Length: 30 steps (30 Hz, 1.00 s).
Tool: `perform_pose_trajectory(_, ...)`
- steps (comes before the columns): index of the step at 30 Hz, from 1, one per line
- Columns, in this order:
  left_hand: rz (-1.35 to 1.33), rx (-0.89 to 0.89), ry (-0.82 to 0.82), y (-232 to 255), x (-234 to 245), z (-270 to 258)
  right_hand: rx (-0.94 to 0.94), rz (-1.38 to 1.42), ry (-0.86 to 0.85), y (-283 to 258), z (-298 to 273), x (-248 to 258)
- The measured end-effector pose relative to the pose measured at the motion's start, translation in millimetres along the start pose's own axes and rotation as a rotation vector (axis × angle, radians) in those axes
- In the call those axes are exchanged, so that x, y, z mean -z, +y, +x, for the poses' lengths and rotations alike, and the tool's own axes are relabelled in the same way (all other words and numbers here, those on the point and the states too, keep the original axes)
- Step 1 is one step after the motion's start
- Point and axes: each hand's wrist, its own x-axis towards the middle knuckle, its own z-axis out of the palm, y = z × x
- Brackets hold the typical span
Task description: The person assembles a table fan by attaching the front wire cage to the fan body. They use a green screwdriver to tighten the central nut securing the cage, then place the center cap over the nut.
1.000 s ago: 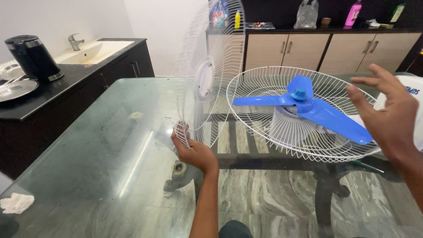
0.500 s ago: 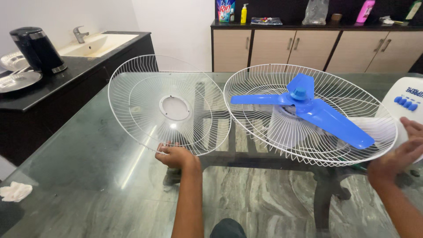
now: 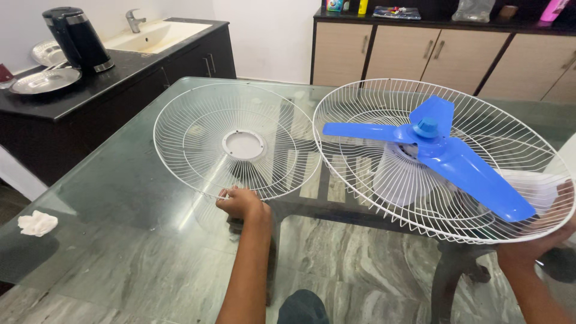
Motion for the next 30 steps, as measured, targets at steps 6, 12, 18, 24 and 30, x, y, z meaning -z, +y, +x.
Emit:
perform_pose_trajectory(6,0.132,0.087,0.040,15,7,-3,-0.003,-0.008,-0.020,9,-6,8)
perform_pose_trajectory(12,0.095,0.079,0.088,14,8,1,-0.019,-0.001,-0.039,15,-14,13)
perform_pose_trajectory(18,0.147,0.083,0.079,8,8,10,-0.025,-0.008,-0.073,18,-18,17)
perform_pose_trajectory(24,0.034,0.023,0.035,13,7,-1,-0.042,-0.015,-0.097,24,-27,19)
perform_pose_trajectory(30,0.162,-0.212,0.079,10,12,7,-0.037,-0.045,-0.119,28,-27,24)
